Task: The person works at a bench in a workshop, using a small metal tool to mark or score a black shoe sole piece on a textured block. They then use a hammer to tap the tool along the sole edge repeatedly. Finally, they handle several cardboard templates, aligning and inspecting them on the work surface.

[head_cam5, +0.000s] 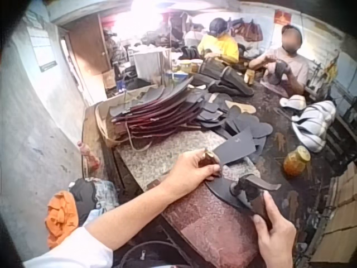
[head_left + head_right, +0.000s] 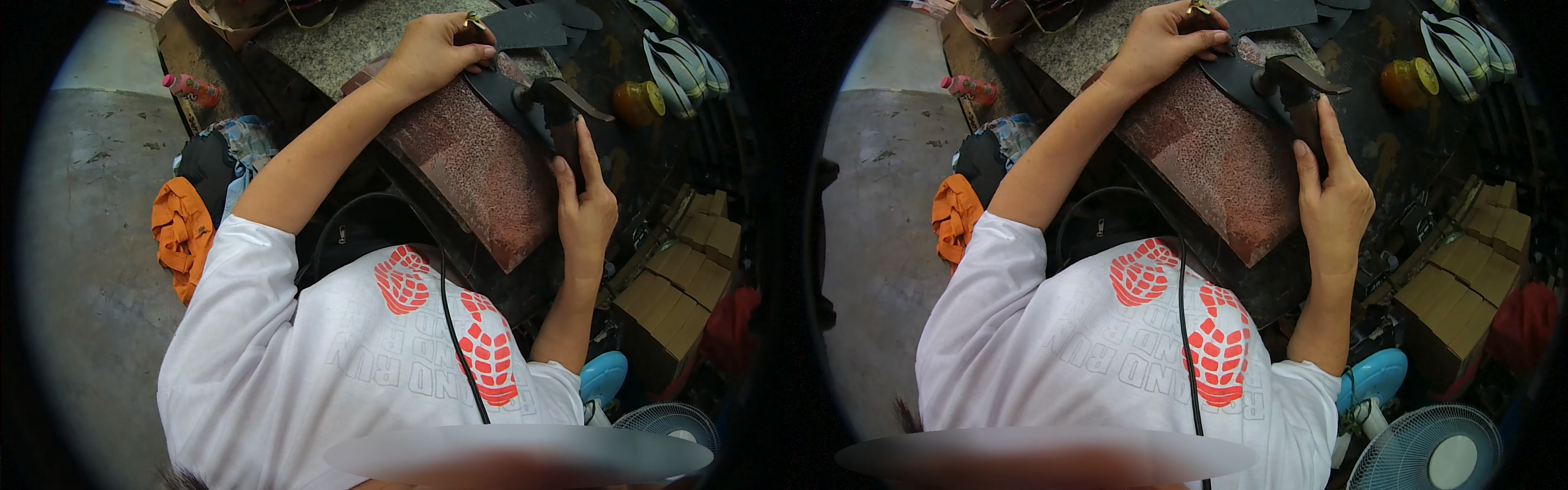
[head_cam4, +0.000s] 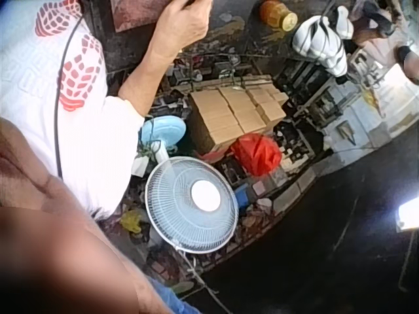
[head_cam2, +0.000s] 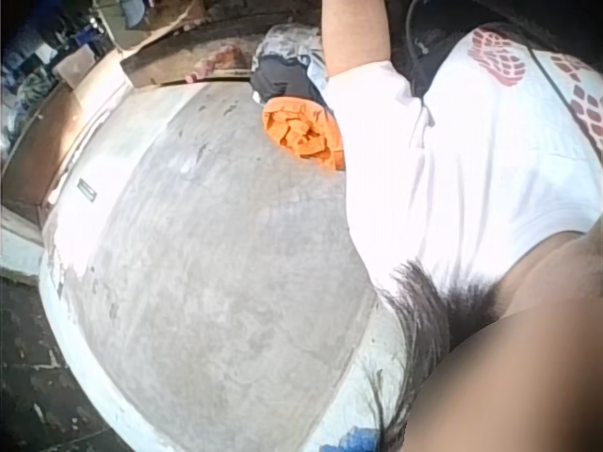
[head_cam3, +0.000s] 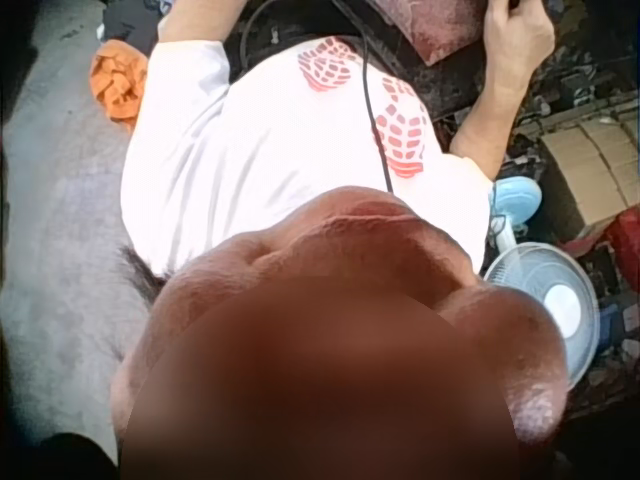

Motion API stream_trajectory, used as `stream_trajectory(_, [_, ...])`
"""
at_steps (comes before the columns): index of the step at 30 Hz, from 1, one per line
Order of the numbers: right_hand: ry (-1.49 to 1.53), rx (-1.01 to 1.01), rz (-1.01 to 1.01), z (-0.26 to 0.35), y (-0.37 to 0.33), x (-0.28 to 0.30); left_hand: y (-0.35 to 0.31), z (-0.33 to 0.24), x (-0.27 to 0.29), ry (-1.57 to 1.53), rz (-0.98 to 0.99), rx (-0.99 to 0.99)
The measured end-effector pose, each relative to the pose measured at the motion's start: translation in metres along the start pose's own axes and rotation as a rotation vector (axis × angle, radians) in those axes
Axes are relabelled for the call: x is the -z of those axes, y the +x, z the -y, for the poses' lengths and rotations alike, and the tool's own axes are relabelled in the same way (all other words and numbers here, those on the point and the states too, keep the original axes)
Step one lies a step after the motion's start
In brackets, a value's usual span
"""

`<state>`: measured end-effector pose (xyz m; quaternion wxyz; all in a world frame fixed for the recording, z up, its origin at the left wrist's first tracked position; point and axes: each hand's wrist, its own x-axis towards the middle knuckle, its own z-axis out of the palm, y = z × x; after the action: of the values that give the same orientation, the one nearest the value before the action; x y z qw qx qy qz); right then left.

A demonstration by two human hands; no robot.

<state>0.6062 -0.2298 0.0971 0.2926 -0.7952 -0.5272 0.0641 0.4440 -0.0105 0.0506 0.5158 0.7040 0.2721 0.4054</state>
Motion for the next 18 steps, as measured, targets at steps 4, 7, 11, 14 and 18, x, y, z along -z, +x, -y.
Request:
stream_trajectory(4, [0.001, 0.0, 0.003, 0.0006, 0.001, 0.0004, -0.0011, -0.0032, 0.0004, 0.035, 0.006, 0.001])
stream_trajectory(7, [0.007, 0.011, -0.001, 0.0009, 0.0015, 0.0007, 0.0005, -0.0067, 0.0014, 0.122, 0.011, -0.02])
stream_trajectory(11, [0.015, 0.004, 0.004, -0.0022, 0.0005, 0.0001, 0.0019, -0.0078, -0.0012, 0.354, -0.008, -0.139])
stream_trajectory(14, [0.017, 0.012, 0.001, -0.0045, 0.0003, -0.0008, 0.0024, -0.0058, -0.0062, 0.388, -0.037, -0.272])
stream_trajectory(18, [0.018, 0.017, -0.001, -0.0018, 0.0026, -0.0004, 0.0026, -0.0031, -0.0056, 0.198, -0.008, -0.124])
